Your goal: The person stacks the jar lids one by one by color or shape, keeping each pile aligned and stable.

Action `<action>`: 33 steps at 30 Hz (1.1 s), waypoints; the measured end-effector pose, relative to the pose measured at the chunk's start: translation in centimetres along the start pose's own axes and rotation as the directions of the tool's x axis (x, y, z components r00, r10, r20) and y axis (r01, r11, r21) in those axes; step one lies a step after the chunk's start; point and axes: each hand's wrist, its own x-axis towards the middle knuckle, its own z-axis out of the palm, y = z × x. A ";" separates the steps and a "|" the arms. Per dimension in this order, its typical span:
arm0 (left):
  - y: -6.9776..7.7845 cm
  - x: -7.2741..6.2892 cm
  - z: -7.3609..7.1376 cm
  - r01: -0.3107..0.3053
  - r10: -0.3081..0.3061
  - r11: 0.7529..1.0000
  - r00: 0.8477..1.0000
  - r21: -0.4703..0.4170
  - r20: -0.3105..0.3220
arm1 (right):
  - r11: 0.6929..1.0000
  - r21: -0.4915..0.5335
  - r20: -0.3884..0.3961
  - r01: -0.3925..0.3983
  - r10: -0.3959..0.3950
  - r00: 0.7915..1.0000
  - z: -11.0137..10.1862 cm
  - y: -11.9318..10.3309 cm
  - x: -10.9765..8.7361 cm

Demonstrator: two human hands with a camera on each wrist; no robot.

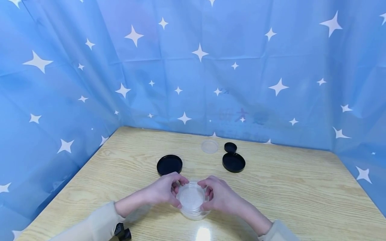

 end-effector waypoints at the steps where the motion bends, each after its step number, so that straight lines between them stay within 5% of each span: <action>1: 0.0 0.0 0.0 0.000 0.000 1.000 1.000 -0.009 0.000 | 1.000 -0.001 -0.003 0.003 -0.003 1.000 -0.1 0.0 0.0; 8: 1.2 1.0 -1.8 -0.005 0.005 1.000 1.000 0.020 0.028 | 1.000 -0.015 -0.095 -0.013 0.012 0.995 -2.0 0.3 0.6; 12: 2.6 3.4 -3.5 -0.023 0.023 1.000 1.000 0.017 0.007 | 0.999 0.003 -0.184 -0.052 0.052 0.981 -4.3 1.4 2.1; 15: 3.0 5.9 -4.3 -0.032 0.029 0.997 0.999 -0.070 -0.046 | 0.994 0.057 -0.241 -0.093 0.104 0.965 -5.9 2.1 3.6; 24: 1.1 12.1 -4.4 0.004 -0.056 0.960 0.982 -0.279 -0.178 | 0.973 0.112 -0.326 -0.203 0.229 0.917 -7.7 4.6 7.6; 28: 0.5 13.9 -4.0 0.026 -0.098 0.946 0.973 -0.323 -0.210 | 0.957 0.111 -0.337 -0.267 0.289 0.896 -8.2 5.9 8.6; 33: -0.3 15.3 -3.2 0.058 -0.148 0.935 0.960 -0.350 -0.236 | 0.945 0.104 -0.299 -0.310 0.327 0.897 -8.2 6.8 9.7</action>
